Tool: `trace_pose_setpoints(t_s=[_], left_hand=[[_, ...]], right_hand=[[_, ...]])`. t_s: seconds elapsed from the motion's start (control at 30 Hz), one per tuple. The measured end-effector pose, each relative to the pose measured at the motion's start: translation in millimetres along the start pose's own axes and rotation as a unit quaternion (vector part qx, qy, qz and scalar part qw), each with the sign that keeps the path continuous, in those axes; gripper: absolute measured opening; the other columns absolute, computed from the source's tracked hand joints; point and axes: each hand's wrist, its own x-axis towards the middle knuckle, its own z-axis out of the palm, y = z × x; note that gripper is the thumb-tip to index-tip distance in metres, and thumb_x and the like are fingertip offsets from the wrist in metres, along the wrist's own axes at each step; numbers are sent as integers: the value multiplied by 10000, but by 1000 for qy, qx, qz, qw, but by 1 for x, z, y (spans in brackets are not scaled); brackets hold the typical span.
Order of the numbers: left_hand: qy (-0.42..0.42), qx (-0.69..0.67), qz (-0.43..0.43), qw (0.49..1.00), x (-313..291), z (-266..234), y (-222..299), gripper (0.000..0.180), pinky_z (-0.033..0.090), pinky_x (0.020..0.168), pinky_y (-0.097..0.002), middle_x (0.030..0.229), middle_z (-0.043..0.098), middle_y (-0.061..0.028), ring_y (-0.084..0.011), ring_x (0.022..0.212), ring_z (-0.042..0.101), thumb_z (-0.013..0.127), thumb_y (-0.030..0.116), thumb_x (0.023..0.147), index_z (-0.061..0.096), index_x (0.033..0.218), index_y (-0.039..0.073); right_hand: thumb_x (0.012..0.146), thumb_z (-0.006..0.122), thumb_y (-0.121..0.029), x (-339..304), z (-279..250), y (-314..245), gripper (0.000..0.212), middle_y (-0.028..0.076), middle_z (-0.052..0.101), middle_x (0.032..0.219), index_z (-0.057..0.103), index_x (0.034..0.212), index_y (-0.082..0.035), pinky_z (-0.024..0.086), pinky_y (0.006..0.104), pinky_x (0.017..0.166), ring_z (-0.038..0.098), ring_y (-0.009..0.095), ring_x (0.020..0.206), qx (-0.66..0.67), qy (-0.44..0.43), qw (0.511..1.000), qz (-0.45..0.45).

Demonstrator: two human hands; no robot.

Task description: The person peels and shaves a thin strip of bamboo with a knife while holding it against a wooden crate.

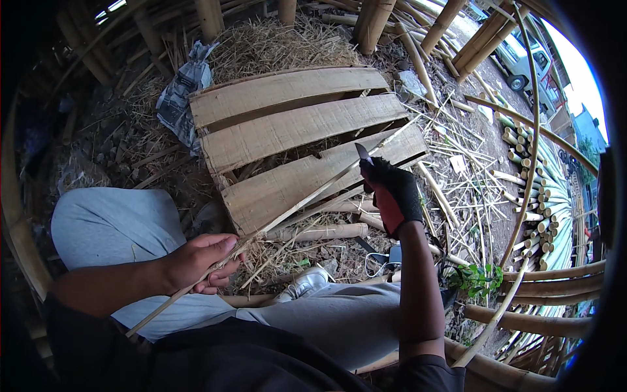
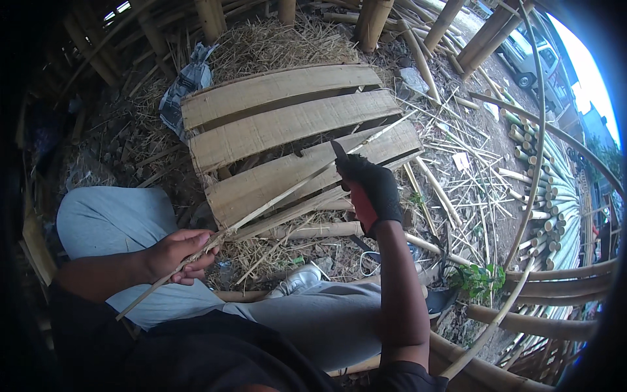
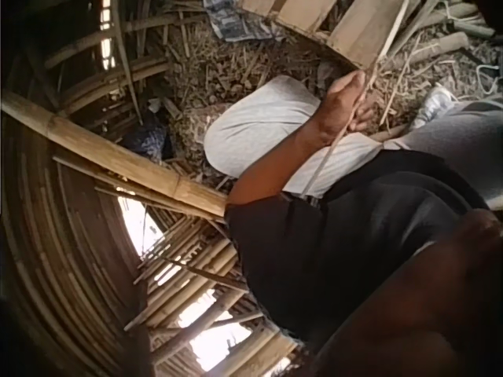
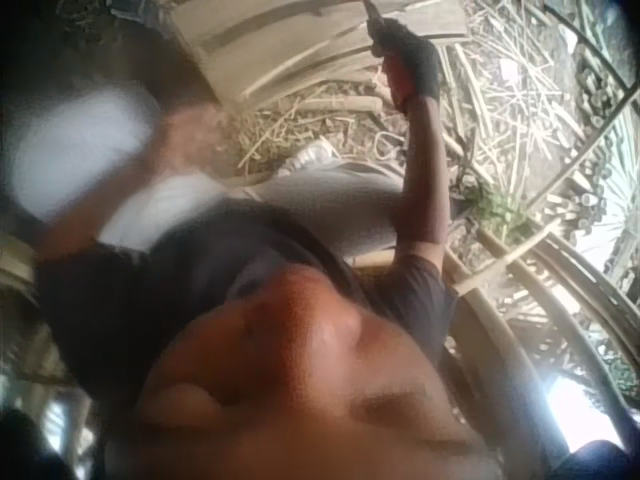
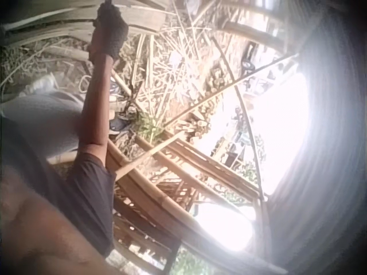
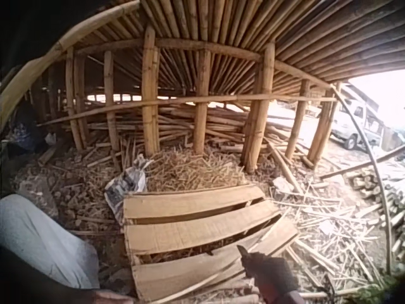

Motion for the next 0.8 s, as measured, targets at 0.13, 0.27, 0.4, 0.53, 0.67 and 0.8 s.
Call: trace_pose_setpoints(t_s=[0.13,0.27,0.4,0.53,0.67,0.8], left_hand=[[-7,-32,-20,999,0,5,4,360,280,401,-212,623,375,25,-56,424,300,321,421,1102,454,1099,87],[1,-36,-12,999,-2,5,3,368,281,398,-211,631,371,29,-52,419,285,312,411,1105,457,1117,72],[6,-41,-14,999,-1,4,4,372,280,392,-212,642,373,24,-50,423,287,301,393,1108,451,1134,54],[1,-37,-9,999,-2,6,5,371,284,394,-214,637,369,25,-53,423,288,302,395,1107,451,1129,55],[0,-25,2,1000,1,5,2,373,278,398,-214,617,369,27,-52,410,280,324,422,1101,458,1114,74],[2,-24,5,1000,1,6,1,369,278,399,-214,613,369,28,-53,406,282,321,418,1102,460,1118,77]], right_hand=[[1018,490,-315,5,19,34,372,203,701,882,695,971,-9,488,422,738,678,330,818,-50,-39,998,-5],[1006,558,-269,-11,60,31,277,156,701,818,718,995,-42,506,401,650,675,293,718,-81,34,984,-158],[989,529,-205,-41,75,-3,201,160,682,893,630,1160,-170,538,444,670,681,354,783,-227,8,959,-169],[965,530,-173,-50,77,-6,440,125,703,942,586,1390,-274,557,441,675,703,319,795,-256,12,947,-195],[970,529,-172,-53,82,-2,432,128,705,947,582,1394,-236,557,451,681,699,334,816,-243,-27,952,-183],[1037,490,-212,-59,86,-15,289,211,642,807,681,901,-44,490,481,621,650,406,760,-189,7,956,-223]])
